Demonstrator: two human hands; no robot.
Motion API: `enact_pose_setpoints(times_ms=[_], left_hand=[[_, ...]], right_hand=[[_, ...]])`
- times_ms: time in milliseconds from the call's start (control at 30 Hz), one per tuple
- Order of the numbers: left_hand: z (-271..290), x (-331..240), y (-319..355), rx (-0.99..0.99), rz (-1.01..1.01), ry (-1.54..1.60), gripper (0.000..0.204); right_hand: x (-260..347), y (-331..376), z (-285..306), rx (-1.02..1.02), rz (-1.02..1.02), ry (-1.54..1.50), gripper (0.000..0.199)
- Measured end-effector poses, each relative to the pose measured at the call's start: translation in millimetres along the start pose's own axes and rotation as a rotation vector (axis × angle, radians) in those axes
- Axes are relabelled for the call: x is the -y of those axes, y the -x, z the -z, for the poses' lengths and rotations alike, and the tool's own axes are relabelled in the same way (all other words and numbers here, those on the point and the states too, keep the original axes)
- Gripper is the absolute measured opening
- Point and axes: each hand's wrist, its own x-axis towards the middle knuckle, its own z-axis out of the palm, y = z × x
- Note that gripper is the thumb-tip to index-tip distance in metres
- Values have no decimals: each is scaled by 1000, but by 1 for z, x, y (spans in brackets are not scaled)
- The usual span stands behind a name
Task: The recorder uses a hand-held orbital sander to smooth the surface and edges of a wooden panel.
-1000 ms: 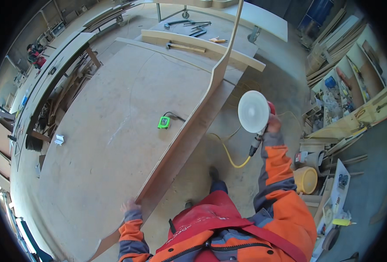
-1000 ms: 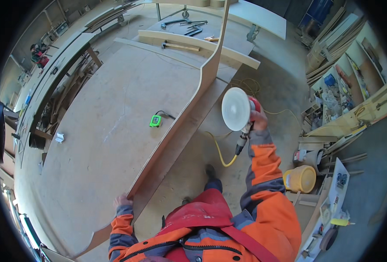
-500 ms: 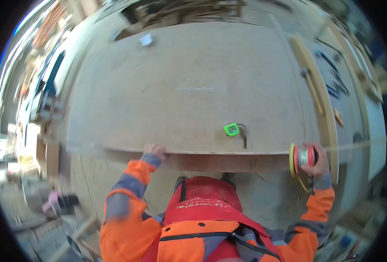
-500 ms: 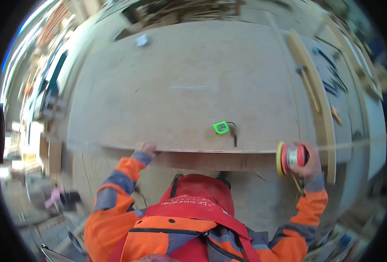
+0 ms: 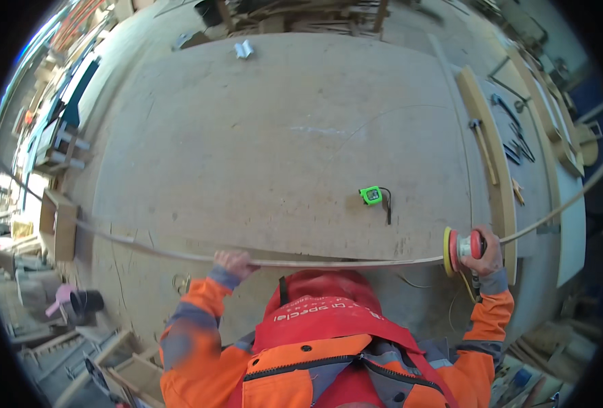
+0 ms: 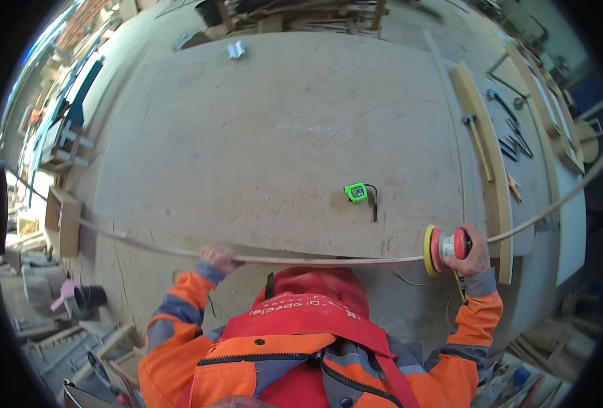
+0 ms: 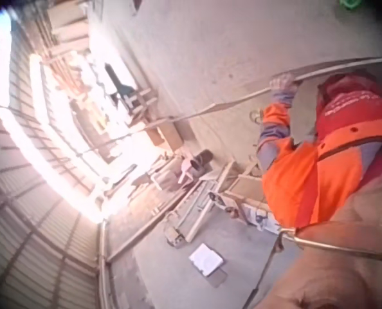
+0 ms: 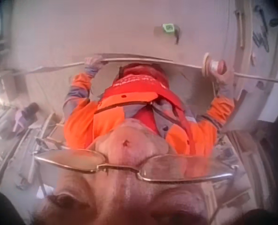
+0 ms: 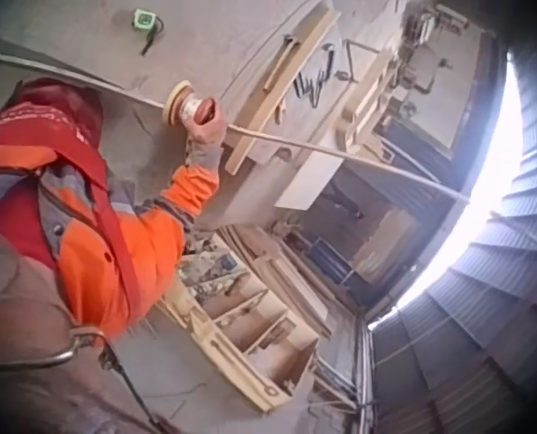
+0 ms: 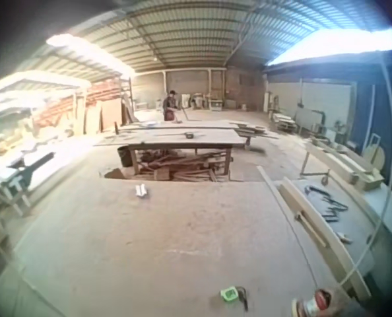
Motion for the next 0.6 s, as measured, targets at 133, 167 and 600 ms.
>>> enact_pose_setpoints(times_ms=[133, 167, 600], left_hand=[[3, 23, 76, 361, 80, -28, 39], [17, 15, 77, 331, 90, -90, 39], [41, 64, 188, 495, 25, 78, 46]], right_hand=[[32, 42, -22, -29, 13, -23, 58], [30, 48, -29, 42, -9, -74, 57], [83, 75, -93, 71, -40, -118, 58]])
